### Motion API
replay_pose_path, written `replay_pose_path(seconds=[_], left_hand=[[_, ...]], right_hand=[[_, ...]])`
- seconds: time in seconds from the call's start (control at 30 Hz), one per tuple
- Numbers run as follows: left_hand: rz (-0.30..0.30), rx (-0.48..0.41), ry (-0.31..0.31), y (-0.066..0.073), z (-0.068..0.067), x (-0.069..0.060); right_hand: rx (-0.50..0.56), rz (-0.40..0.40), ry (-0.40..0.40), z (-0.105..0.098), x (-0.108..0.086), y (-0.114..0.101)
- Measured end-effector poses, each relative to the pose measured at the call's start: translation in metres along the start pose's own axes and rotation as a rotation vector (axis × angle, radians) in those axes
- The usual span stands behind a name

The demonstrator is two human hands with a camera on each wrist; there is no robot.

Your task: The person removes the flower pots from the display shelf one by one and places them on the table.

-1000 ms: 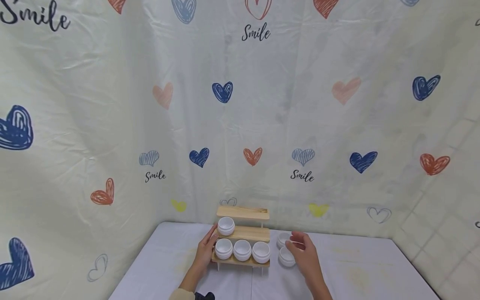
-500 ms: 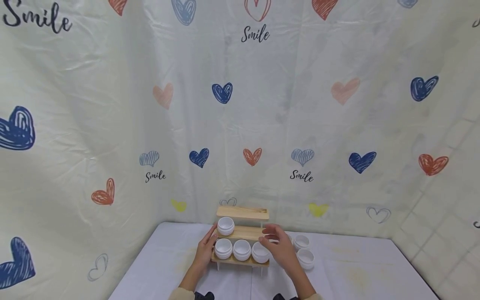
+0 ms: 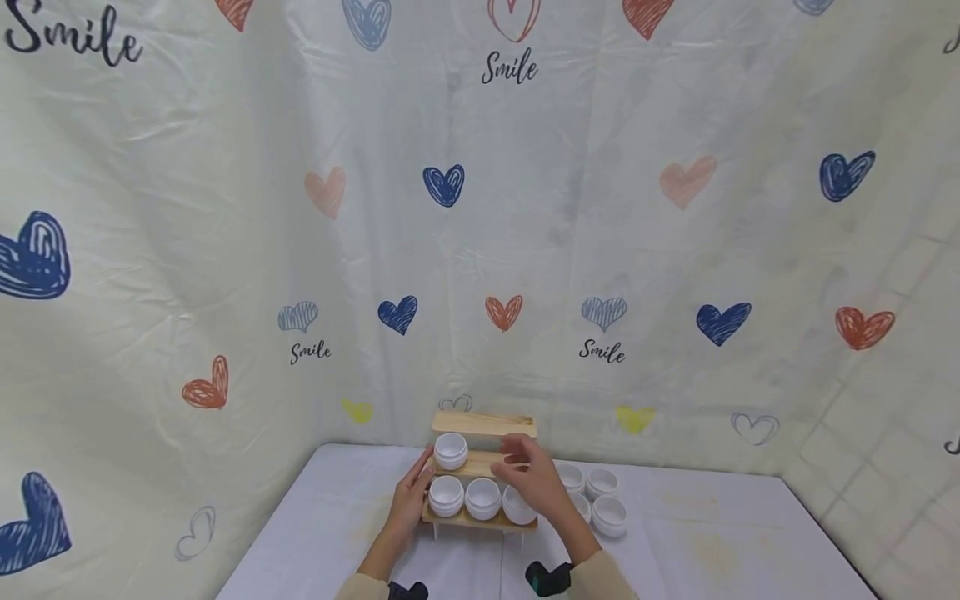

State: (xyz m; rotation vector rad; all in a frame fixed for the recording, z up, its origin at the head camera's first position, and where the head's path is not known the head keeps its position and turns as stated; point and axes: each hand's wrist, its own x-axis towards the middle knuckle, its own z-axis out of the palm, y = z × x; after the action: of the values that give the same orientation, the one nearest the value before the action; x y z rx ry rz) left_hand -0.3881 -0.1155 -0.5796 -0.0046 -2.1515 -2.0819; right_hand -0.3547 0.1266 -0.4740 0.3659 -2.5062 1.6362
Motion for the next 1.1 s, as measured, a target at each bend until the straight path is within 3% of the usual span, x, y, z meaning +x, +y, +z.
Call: replay_pose_path(seconds=[0.2,0.37,0.73,1.1], left_hand=[[-0.001,0.006,0.011,-0.002,0.000,0.002],[0.021,-0.003,-0.020,-0.001,-0.001,0.001],[0.035,-0.009,-0.053,0.002,-0.002,-0.002],[0.030,-0.009,-0.028,0.000,-0.002,0.000]], right_hand=[[0.001,-0.009,-0.070,0.008,0.012,-0.004],[0.005,-0.010,-0.112,0.014,0.019,-0.005],[0.005,-0.007,-0.132,0.028,0.032,-0.009],[-0.021,-0.012,-0.153,0.040,0.041,-0.003]])
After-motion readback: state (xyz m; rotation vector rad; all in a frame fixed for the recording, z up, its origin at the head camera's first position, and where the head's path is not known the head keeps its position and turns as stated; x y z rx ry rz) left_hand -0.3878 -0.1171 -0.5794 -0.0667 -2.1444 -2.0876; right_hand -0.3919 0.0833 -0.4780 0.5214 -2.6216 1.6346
